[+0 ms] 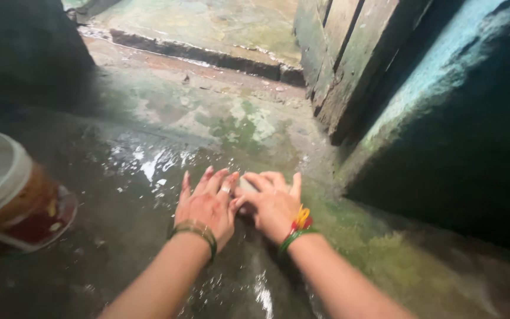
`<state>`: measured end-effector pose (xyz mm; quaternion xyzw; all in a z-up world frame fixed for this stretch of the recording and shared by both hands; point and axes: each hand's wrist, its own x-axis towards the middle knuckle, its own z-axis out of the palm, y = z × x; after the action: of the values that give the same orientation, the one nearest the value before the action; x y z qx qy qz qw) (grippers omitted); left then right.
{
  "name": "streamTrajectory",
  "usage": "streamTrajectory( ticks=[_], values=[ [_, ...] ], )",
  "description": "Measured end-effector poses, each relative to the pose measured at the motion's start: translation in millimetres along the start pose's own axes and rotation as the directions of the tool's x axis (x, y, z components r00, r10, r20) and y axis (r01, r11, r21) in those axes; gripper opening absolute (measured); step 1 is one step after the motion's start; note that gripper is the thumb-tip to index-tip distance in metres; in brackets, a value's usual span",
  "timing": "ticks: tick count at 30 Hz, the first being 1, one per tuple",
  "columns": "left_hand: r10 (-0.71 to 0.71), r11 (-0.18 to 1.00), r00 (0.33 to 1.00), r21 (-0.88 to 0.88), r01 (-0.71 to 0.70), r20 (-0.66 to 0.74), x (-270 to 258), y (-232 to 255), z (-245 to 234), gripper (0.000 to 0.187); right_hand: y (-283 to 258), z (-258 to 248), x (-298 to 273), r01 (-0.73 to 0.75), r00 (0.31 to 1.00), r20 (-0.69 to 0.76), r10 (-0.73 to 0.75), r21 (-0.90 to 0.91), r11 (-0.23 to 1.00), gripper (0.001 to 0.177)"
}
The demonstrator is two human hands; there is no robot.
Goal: The person scrubs a concrete floor with a brush and water, pouring water from a cup to wet the surface.
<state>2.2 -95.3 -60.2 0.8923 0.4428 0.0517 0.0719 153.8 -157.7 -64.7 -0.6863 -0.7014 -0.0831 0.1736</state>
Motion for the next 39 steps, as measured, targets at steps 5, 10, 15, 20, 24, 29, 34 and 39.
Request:
streamTrajectory(
  ticks=[5, 10, 15, 20, 24, 29, 34, 39],
  values=[
    [0.062, 0.998, 0.998, -0.020, -0.061, 0.010, -18.0, 23.5, -2.1, 0.072, -1.8, -5.9, -41.0, -0.080, 0.996, 0.037, 0.081, -0.024, 0.997, 0.063],
    [-0.089, 0.996, 0.958, 0.032, 0.084, 0.274, -56.3, 46.0, -26.0, 0.106, 23.8, -29.6, -105.4, -0.352, 0.935, -0.061, 0.348, -0.069, 0.933, 0.058],
    [-0.271, 0.961, 0.790, 0.200, 0.191, 0.549, -28.4, 58.7, -57.3, 0.144, 39.8, -33.2, -93.1, -0.554, 0.827, -0.172, 0.535, -0.081, 0.829, 0.058],
    [-0.300, 0.954, 0.772, 0.192, 0.231, 0.561, -15.1, 51.6, -38.2, 0.143, -13.3, 9.5, -4.3, -0.442, 0.894, -0.068, 0.444, 0.036, 0.896, 0.044],
    [-0.321, 0.947, 0.749, 0.189, 0.259, 0.580, -13.1, 53.9, -32.2, 0.145, -13.2, 19.8, 11.4, -0.396, 0.912, -0.035, 0.408, 0.176, 0.901, 0.034],
    [-0.302, 0.953, 0.779, 0.169, 0.250, 0.550, -22.0, 56.7, -38.6, 0.154, 98.8, -17.0, -94.0, -0.432, 0.874, -0.215, 0.435, 0.061, 0.900, 0.056],
    [-0.300, 0.954, 0.764, 0.169, 0.249, 0.572, -16.9, 60.2, -47.7, 0.154, 83.3, -36.7, -103.8, -0.773, 0.634, -0.114, 0.765, -0.098, 0.626, 0.063],
    [-0.312, 0.950, 0.753, 0.186, 0.250, 0.580, -16.7, 61.3, -45.5, 0.154, 31.4, 2.5, -19.2, -0.663, 0.727, -0.268, 0.632, -0.037, 0.747, 0.050]
  ],
)
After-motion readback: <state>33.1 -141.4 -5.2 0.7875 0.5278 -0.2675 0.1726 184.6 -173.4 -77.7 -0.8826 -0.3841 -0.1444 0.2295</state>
